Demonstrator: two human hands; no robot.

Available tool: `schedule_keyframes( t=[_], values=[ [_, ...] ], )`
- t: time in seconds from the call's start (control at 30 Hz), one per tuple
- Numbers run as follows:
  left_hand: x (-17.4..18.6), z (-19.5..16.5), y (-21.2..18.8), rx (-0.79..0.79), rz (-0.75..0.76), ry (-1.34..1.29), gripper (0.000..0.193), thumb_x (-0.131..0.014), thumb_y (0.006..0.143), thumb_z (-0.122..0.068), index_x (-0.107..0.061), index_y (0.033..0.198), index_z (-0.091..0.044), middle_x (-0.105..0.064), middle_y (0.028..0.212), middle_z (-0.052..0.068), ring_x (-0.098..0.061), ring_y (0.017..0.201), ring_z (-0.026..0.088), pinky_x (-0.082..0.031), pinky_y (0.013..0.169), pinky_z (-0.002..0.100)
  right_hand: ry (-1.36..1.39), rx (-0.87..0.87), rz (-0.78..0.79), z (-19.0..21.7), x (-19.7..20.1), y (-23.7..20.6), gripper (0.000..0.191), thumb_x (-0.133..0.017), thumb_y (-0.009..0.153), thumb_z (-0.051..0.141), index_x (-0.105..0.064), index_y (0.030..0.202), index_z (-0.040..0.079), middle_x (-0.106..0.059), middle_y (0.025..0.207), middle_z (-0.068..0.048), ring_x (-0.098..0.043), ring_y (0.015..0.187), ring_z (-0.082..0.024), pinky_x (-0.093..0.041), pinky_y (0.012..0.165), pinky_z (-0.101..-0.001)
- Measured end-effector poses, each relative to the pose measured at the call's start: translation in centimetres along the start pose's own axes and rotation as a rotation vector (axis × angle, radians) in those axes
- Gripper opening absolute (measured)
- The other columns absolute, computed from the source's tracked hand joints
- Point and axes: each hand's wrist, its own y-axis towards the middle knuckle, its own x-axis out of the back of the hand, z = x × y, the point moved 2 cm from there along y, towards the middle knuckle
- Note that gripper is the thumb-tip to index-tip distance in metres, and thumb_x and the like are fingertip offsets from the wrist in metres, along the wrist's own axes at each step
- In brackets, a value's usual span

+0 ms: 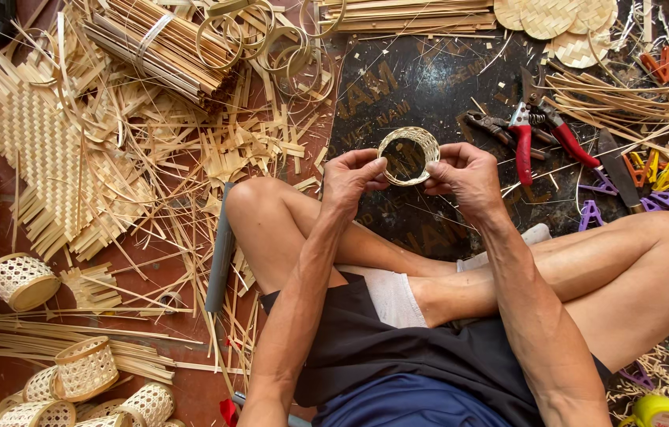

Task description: The person sits on the floor assembling woven bamboo baskets. They apply glue from a squeeze bottle to a bamboo ring, clip the ring with clothespins, fit a woven bamboo panel into the ring, trim excess bamboo strips with pliers and scissors, and press a woven base into the basket body.

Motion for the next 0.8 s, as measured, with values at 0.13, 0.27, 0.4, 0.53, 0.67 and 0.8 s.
schedule_keyframes(
  t=[0.13,0.27,0.4,0.53,0.67,0.8],
  values=[
    [-0.5,-2.0,-1.0,-0.030,-0.061,0.191,0.035,-0.078,0.090,-0.010,-0.070,0.120,0.005,-0.075,0.091,0.010,-0.071,0.075,0.016,-0.062,0.066,0.031,-0.023,-0.025,-0.013,0.8,0.4,-0.5,0.030,-0.075,0.093,0.009,-0.068,0.119,-0.005,-0.073,0.090,-0.010,-0.069,0.069,-0.013,-0.058,0.059,-0.0269],
    [-1.7,-6.0,-3.6,-0.720,-0.053,1.009,0.035,-0.070,0.087,-0.003,-0.070,0.122,-0.004,-0.072,0.108,0.009,-0.063,0.108,0.025,-0.051,0.094,0.042,-0.693,0.557,-0.197,4.2,1.0,-2.4,0.025,-0.073,0.098,0.005,-0.071,0.123,-0.001,-0.073,0.105,-0.012,-0.070,0.086,-0.019,-0.058,0.073,-0.0321],
    [-3.7,-7.3,-4.3,-1.099,0.288,1.579,0.035,-0.064,0.088,-0.002,-0.071,0.122,-0.007,-0.068,0.123,0.005,-0.046,0.134,0.027,-0.030,0.106,0.049,-1.007,0.729,0.001,5.8,-0.5,-3.6,0.028,-0.073,0.092,0.007,-0.071,0.120,0.004,-0.069,0.107,-0.014,-0.070,0.083,-0.028,-0.057,0.070,-0.0370],
    [-4.6,-6.9,-2.3,-1.135,0.464,1.741,0.017,-0.061,0.081,-0.006,-0.067,0.097,-0.010,-0.067,0.091,0.004,-0.049,0.131,0.024,-0.028,0.103,0.053,-1.146,0.960,0.176,5.9,-2.3,-3.1,0.043,-0.066,0.083,0.005,-0.063,0.125,0.006,-0.070,0.118,-0.015,-0.072,0.092,-0.033,-0.058,0.070,-0.0399],
    [-4.8,-5.7,-0.7,-1.044,0.585,1.743,0.010,-0.061,0.087,-0.011,-0.064,0.078,-0.010,-0.064,0.073,0.004,-0.056,0.116,0.023,-0.027,0.105,0.056,-1.372,0.697,0.351,5.2,-2.1,-0.6,0.055,-0.061,0.087,0.004,-0.053,0.140,0.009,-0.073,0.105,-0.015,-0.071,0.075,-0.035,-0.054,0.056,-0.0454],
    [-4.6,-4.6,0.5,-0.918,0.645,1.748,0.022,-0.061,0.088,-0.013,-0.064,0.066,-0.010,-0.064,0.068,0.005,-0.060,0.098,0.022,-0.028,0.106,0.056,-1.497,0.588,0.465,5.2,-1.8,1.6,0.058,-0.060,0.087,0.007,-0.048,0.143,0.012,-0.072,0.088,-0.018,-0.070,0.065,-0.038,-0.052,0.050,-0.0489]
  ],
)
